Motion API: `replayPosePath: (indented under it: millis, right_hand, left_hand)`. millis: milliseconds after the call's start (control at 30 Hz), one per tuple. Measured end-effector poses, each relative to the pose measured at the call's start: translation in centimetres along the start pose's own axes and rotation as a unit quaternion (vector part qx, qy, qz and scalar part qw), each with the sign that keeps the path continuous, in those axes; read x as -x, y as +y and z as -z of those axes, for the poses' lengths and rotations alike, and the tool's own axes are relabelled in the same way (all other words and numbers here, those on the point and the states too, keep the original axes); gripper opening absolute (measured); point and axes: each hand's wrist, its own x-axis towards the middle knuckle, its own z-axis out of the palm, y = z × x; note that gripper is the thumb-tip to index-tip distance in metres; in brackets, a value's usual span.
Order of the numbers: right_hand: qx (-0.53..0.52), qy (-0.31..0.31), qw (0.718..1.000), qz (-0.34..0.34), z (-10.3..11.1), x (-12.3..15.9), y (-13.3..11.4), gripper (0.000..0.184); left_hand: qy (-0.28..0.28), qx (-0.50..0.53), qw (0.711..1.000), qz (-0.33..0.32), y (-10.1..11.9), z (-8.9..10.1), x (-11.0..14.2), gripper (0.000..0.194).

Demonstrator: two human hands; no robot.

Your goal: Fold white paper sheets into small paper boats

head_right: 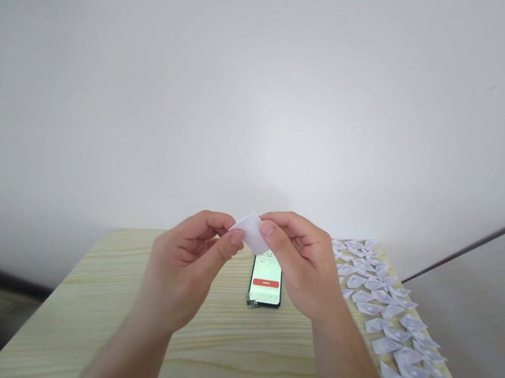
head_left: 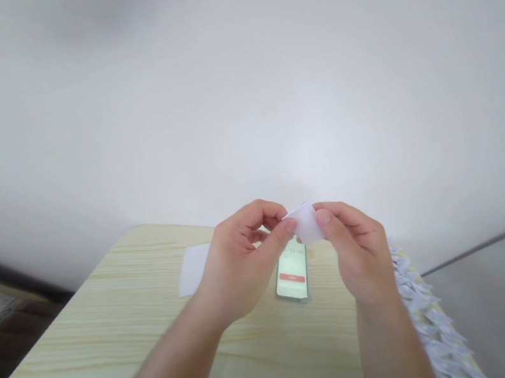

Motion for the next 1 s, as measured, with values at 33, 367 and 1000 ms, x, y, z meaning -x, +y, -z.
replayPosePath:
  millis: [33, 367, 1000]
  right_hand:
    - [-0.005, 0.000, 1.000, 0.003, -0.07, -0.05, 0.06, 0.015]
    - [-0.046, -0.011, 0.999, -0.001, -0.05, -0.22, 0.80, 0.010]
    - [-0.016, 0.009, 1.000, 0.003, -0.21, -0.03, -0.01, 0.010]
  left_hand:
    - [-0.007, 0.001, 1.000, 0.003, 0.08, -0.05, 0.02, 0.019]
    - [-0.020, 0.058, 0.998, 0.002, 0.09, -0.35, 0.00, 0.022]
    - [-0.001, -0.013, 0.999, -0.034, 0.38, -0.22, -0.26, 0.018]
